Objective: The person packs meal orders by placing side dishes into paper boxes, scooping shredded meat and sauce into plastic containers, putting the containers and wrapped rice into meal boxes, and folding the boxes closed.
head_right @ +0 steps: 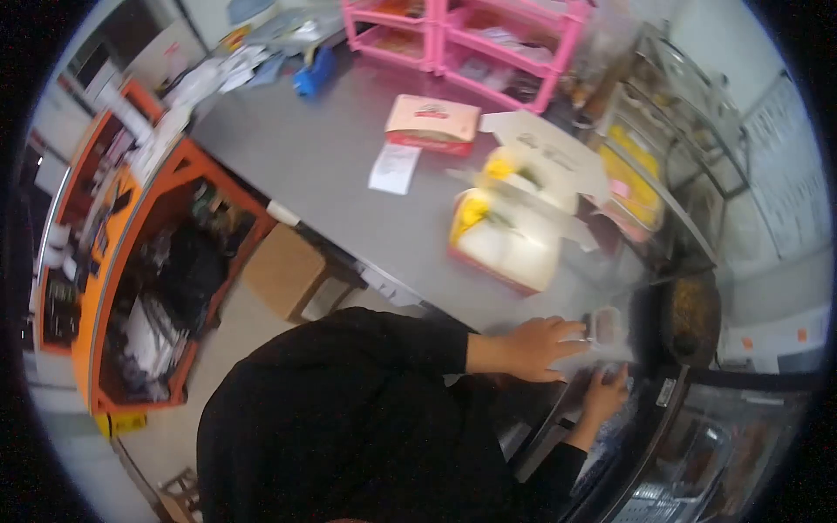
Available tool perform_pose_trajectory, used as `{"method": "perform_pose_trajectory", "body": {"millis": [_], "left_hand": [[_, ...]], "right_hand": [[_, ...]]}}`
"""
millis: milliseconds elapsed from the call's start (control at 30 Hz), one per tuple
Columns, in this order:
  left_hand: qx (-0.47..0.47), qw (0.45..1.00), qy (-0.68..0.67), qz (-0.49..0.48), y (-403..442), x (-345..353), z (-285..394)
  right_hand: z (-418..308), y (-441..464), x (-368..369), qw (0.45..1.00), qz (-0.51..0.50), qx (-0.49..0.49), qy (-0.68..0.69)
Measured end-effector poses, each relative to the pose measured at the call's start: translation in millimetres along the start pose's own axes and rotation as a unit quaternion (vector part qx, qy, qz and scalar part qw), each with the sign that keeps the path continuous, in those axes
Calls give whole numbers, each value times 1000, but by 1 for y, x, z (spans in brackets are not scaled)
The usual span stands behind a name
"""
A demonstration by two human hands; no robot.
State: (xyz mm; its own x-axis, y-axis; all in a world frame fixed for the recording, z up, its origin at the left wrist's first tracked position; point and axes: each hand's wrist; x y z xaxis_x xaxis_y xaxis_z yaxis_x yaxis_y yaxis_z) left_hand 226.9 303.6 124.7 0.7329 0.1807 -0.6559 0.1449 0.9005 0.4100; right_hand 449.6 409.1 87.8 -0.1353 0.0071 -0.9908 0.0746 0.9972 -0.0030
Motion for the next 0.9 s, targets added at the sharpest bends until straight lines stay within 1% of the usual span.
{"method": "perform_pose_trajectory", "body": {"millis": [33,100,167,200,233,300,367,433,467,533,633,700,800,867,900], "left_hand": [[20,1000,-9,22,-18,-8,2],[-3,999,-7,35,-58,-25,6],[-21,999,-28,37,-98,-36,5],[-57,997,-40,31,-121,-40,6],[-91,994,-50,25,-144,-46,5],[-146,987,-12,70,-191,-50,5],[-234,968,9,92,-238,-46,3],[-310,944,-4,112,-275,-44,10],[-332,937,-4,111,-288,-46,14],[-376,920,-7,108,-307,-46,22],[-411,906,-13,99,-319,-45,26],[-408,908,-5,95,-320,-44,24],[-402,911,-12,90,-318,-43,22],[-373,924,-7,90,-315,-45,17],[-348,931,14,113,-312,-44,13]], "right_hand": [[2,8,1,999,-10,-31,8],[14,19,2,996,-29,-81,17],[27,38,9,981,-11,-193,29],[31,46,12,968,-2,-248,35],[30,48,13,966,-12,-249,67],[29,48,11,960,-30,-245,131],[29,44,15,975,-24,-205,85],[19,35,10,982,-20,-176,57],[10,26,2,988,-46,-149,17],[12,29,10,988,-32,-149,-3],[14,35,14,988,-17,-154,-1],[19,44,19,987,-27,-154,26],[7,28,13,990,-1,-139,-3],[11,33,17,971,38,-231,44],[-4,20,2,962,32,-255,92]]}}
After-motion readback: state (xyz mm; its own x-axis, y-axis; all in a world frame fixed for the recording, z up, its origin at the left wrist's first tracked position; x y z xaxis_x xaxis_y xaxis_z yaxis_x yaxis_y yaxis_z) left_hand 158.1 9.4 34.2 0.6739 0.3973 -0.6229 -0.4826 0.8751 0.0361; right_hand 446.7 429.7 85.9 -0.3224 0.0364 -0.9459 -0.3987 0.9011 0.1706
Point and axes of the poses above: each hand's wrist, its own y-axis towards the middle knuckle, its own x-axis out of the palm, z = x × y, and after that the axes turned 4 degrees about -z, right-handed
